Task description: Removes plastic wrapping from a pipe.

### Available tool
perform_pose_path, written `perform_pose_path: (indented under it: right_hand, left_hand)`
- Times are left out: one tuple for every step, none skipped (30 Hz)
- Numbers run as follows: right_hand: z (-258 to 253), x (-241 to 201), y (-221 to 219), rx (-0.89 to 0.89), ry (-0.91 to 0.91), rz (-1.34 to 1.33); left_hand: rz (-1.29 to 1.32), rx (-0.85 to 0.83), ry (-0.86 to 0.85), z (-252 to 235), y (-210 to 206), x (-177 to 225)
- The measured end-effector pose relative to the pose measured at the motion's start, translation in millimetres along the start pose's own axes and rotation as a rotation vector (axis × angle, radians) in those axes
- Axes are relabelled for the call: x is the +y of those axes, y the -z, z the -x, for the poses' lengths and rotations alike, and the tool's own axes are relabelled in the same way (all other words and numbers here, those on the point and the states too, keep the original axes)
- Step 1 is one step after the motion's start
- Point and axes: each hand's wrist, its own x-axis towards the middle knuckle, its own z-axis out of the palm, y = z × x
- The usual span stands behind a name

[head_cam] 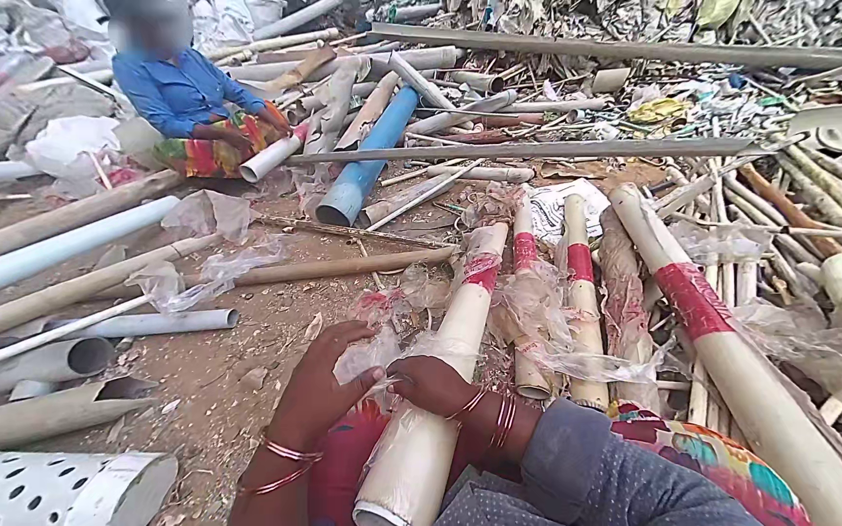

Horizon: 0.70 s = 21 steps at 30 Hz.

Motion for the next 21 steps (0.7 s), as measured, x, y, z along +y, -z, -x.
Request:
perform_pose_path:
  right_hand:
    - [-1, 1, 1, -0.036, 0.01, 0.004]
    - [-2, 1, 2, -0.073, 0.016, 0.008]
    - [-3, 1, 3, -0.106, 0.017, 0.011]
    - [-3, 1, 3, -0.118, 0.011, 0.011]
    - [-2, 2, 2, -0.114, -0.002, 0.013]
    - [-1, 2, 0, -0.105, -0.009, 0.02]
    - [-1, 3, -3, -0.105, -0.01, 0.032]
    - [0, 4, -6, -0.105, 0.02, 0.05]
    - [1, 5, -7, -0.103, 0.044, 0.07]
    - [4, 4, -8, -0.101, 0.047, 0.085]
    - [8, 3, -10, -0.084, 0.042, 0.094]
    - [12, 0, -11, -0.057, 0.024, 0.098]
    - [17, -5, -11, -0.037, -0.008, 0.105]
    - [22, -11, -10, -0.012, -0.042, 0.099]
    - [27, -16, -10, 0.03, -0.059, 0.089]
    - [34, -19, -8, 0.082, -0.053, 0.095]
    - [41, -21, -9, 0.155, -0.012, 0.116]
    - [47, -20, -13, 0.262, 0.079, 0.155]
    - [51, -19, -18, 0.388, 0.209, 0.204]
    - [54, -20, -24, 0.47, 0.331, 0.236]
    - [58, -24, -28, 0.489, 0.428, 0.242]
  left_hand:
    - [0.02, -0.052, -0.059, 8, -4, -1]
    - [0.017, -0.112, -0.102, 16, -10, -1]
    - [0.007, -0.181, -0.13, 23, -15, 0]
    - [-0.015, -0.252, -0.139, 29, -21, 1]
    - [-0.046, -0.317, -0.132, 33, -27, 1]
    - [-0.091, -0.367, -0.105, 35, -32, 1]
    - [-0.13, -0.411, -0.059, 36, -34, 1]
    - [-0.159, -0.464, 0.004, 35, -34, 2]
    - [-0.185, -0.523, 0.068, 31, -32, 4]
    - [-0.209, -0.588, 0.134, 28, -29, 7]
    - [-0.224, -0.648, 0.186, 25, -26, 10]
    - [-0.237, -0.698, 0.225, 22, -24, 13]
    - [-0.244, -0.739, 0.258, 20, -22, 15]
    - [-0.246, -0.769, 0.285, 19, -20, 17]
    - [-0.249, -0.797, 0.31, 17, -18, 19]
    - [-0.249, -0.817, 0.325, 16, -17, 20]
    - [-0.254, -0.831, 0.326, 16, -17, 19]
    - [-0.26, -0.837, 0.312, 17, -18, 17]
    - [-0.265, -0.832, 0.29, 17, -18, 17]
    - [-0.261, -0.823, 0.273, 19, -18, 17]
    - [-0.262, -0.816, 0.262, 21, -18, 18]
